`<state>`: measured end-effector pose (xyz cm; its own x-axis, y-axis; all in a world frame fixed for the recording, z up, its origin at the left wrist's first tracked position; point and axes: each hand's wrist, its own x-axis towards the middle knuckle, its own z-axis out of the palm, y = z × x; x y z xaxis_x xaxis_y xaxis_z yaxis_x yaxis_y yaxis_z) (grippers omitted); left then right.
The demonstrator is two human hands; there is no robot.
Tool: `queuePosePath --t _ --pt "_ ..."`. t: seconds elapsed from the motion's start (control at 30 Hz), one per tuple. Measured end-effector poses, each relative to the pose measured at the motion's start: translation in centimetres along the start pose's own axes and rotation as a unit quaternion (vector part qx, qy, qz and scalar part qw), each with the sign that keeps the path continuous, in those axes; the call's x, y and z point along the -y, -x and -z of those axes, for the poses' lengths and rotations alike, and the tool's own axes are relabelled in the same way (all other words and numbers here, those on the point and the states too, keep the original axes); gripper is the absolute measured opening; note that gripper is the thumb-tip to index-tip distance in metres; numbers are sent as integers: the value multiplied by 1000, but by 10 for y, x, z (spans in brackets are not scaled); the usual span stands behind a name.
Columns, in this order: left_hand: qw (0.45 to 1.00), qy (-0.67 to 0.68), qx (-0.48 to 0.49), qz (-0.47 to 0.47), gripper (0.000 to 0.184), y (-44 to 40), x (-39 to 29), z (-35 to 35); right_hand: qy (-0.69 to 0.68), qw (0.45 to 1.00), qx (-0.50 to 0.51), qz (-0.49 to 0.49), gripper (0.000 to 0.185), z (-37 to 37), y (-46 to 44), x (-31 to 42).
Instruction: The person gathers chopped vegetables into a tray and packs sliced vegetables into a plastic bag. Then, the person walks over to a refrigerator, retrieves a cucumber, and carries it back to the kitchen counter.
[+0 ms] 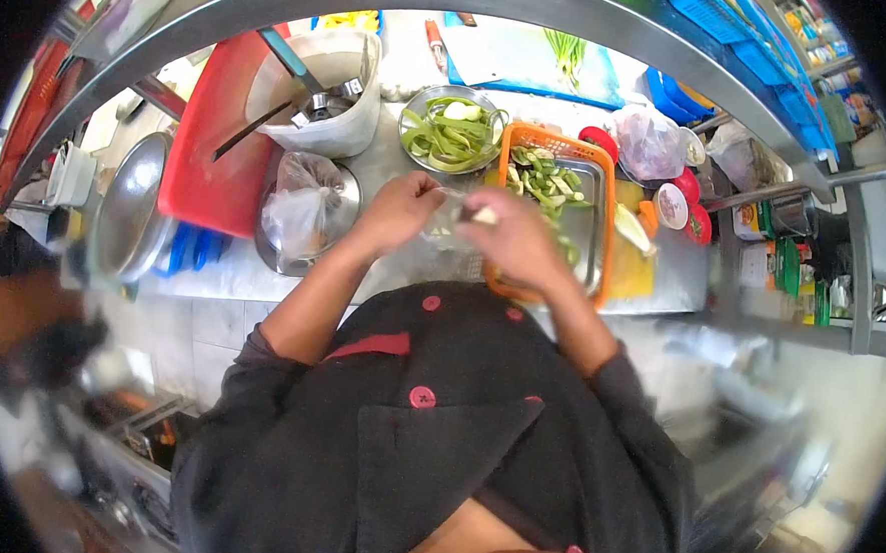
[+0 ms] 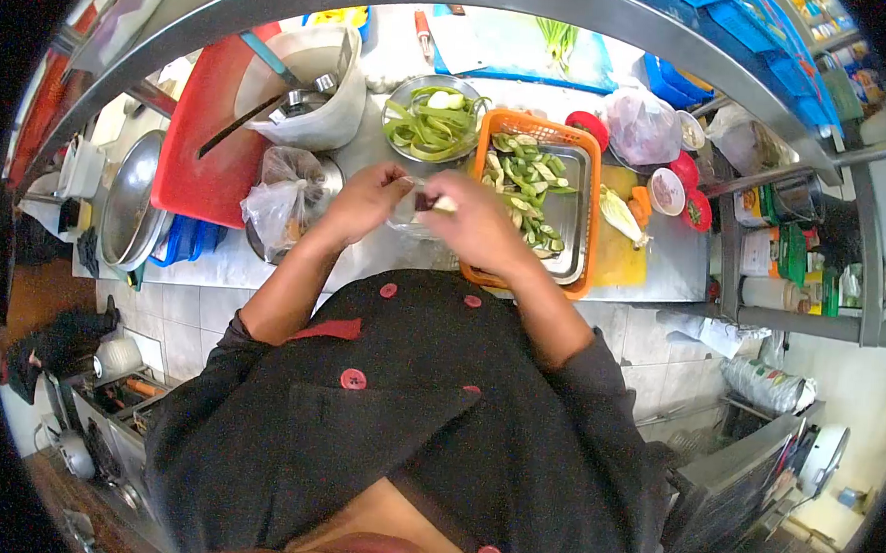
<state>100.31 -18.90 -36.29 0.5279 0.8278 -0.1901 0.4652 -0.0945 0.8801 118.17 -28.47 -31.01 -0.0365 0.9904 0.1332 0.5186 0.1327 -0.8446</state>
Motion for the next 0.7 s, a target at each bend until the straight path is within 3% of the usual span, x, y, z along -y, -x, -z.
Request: queuePosePath --t 0.07,0.1,0.17,0.23,0.3,0.33,0.4,0.43,0.5,0.6,0.7 --pt "1000 23 -1 15 27 -1 -2 0 222 971 86 2 29 -18 -9 -5" --pt "999 40 -3 18 27 0 -3 1 222 971 84 5 29 -17 -9 -9" --pt "998 59 -10 25 26 2 -2 3 194 977 29 83 32 -9 -7 -17" --pt "999 16 -49 3 26 6 1 3 124 992 8 22 28 13 -1 -5" --pt "998 25 -59 -9 25 5 12 0 -58 995 -52 -68 25 38 7 -15" --pt "997 32 -71 -27 24 4 16 -1 -58 994 -52 -71 25 48 11 -22" --pt "998 47 -48 -4 24 7 14 3 205 966 98 -120 21 61 24 -35" --pt "998 60 -30 16 25 7 13 4 206 966 95 -125 21 55 32 -46" --pt "997 70 -24 31 26 6 14 2 334 923 142 -128 19 34 53 -77" --pt "997 65 -29 40 27 9 10 -1 347 902 155 -206 21 6 53 -90" --pt "998 46 -39 13 26 11 17 -1 315 922 126 -186 22 0 54 -111"
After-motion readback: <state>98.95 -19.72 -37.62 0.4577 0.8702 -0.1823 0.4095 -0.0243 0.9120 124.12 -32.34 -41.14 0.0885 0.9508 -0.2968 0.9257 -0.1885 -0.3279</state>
